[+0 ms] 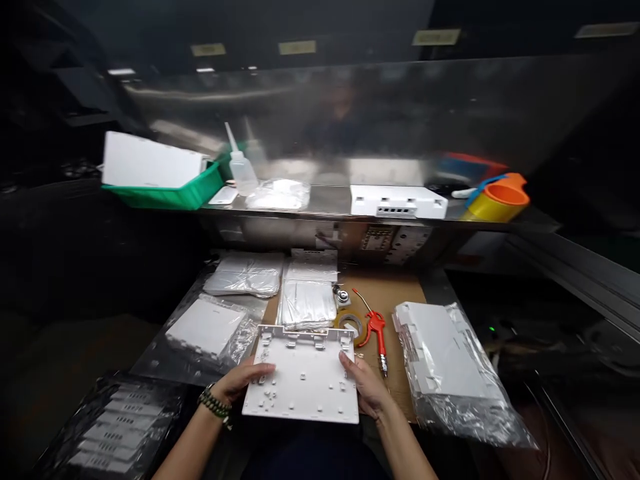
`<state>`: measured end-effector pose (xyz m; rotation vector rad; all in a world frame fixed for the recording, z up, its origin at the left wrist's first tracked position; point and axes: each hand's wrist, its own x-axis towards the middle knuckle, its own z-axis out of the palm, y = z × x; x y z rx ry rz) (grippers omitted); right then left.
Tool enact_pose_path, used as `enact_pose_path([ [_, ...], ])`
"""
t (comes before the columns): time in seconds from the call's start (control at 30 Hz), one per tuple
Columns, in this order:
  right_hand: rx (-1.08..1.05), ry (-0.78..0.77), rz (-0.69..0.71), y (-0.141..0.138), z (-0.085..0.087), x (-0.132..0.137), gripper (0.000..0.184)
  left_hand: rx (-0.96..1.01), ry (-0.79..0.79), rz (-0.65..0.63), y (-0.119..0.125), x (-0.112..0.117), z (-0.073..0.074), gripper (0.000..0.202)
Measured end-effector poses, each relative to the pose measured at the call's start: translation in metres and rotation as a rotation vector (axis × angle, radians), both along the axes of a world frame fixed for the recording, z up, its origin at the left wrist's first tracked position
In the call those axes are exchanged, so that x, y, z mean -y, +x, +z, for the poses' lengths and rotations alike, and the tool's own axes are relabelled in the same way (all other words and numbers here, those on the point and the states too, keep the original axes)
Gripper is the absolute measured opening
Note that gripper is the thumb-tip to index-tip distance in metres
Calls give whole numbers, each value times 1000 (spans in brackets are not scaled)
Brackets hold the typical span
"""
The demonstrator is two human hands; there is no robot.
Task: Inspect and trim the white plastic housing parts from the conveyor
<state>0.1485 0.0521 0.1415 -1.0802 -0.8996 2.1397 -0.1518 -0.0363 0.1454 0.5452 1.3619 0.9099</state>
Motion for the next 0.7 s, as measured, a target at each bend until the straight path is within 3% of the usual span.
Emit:
enact_pose_path([
  [0.1, -44, -143, -185, 27, 9, -1, 53, -191, 113, -160, 8, -60, -21, 61],
  [0.27, -42, -122, -577, 67, 20, 5, 49, -649, 305, -329, 19, -134, -64, 33],
  [0.37, -82, -102, -722, 72, 30, 14, 49, -818, 394, -443, 20, -151, -84, 32],
  [0.47, -117, -92, -807, 74, 38, 22, 52, -904, 444, -524, 13, -159, -94, 32],
  [0.7, -85, -71, -872, 81, 40, 38, 56, -897, 402, -500, -11, -186, -101, 32],
])
